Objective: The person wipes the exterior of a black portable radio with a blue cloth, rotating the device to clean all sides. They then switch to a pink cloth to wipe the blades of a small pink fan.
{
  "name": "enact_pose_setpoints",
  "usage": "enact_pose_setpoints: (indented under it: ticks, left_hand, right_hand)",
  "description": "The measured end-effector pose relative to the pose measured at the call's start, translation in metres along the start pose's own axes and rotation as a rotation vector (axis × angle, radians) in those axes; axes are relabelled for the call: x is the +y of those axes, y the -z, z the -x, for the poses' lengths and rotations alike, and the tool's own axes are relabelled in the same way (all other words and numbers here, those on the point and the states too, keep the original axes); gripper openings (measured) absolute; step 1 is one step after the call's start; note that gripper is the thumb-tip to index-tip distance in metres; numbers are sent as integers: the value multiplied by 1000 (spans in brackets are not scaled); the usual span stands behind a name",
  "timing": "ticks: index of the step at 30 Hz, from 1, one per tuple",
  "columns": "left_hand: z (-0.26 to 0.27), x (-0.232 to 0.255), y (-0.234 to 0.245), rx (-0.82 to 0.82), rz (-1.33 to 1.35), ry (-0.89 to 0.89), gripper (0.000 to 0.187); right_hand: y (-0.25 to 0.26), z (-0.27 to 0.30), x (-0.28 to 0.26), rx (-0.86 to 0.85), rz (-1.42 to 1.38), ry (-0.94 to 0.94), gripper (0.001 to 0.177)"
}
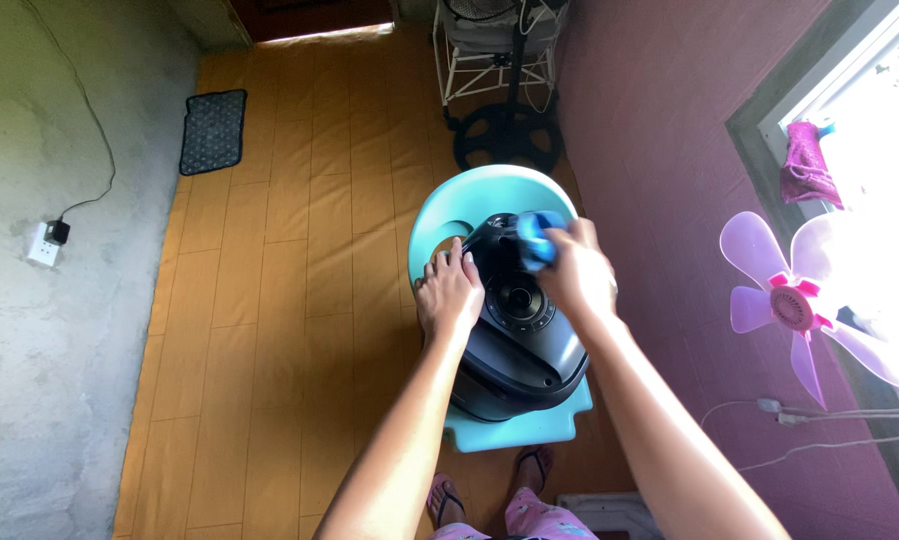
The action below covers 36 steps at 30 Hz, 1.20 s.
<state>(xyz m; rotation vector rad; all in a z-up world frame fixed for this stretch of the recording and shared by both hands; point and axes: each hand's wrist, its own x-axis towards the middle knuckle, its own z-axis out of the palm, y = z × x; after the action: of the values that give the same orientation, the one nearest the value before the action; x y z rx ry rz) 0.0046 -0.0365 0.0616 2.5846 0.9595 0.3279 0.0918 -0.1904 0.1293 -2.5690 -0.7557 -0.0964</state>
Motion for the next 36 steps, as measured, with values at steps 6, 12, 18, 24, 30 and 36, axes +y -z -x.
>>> enact_pose_setpoints:
  ticks: [6, 12, 18, 24, 30, 36]
  left_hand:
    - [2, -2, -3, 76, 18, -27, 48]
    - [2, -3, -6, 121, 19, -35, 46]
    - [1, -1, -6, 96, 16, -16, 46]
    - [-2, 1, 2, -33, -4, 31, 49]
    - [-2, 2, 4, -26, 34, 37, 49]
    - [-4, 2, 9, -123, 8, 51, 50]
  right_hand:
    - [-29, -33, -36, -108, 140, 69, 26]
    - [-30, -60, -39, -394, 255, -23, 27]
    - [-23, -51, -31, -486, 392, -8, 23]
    - [10, -29, 4, -627, 478, -91, 28]
    - [28, 0, 17, -575, 565, 28, 27]
    - [45, -2, 45, -457, 564, -171, 33]
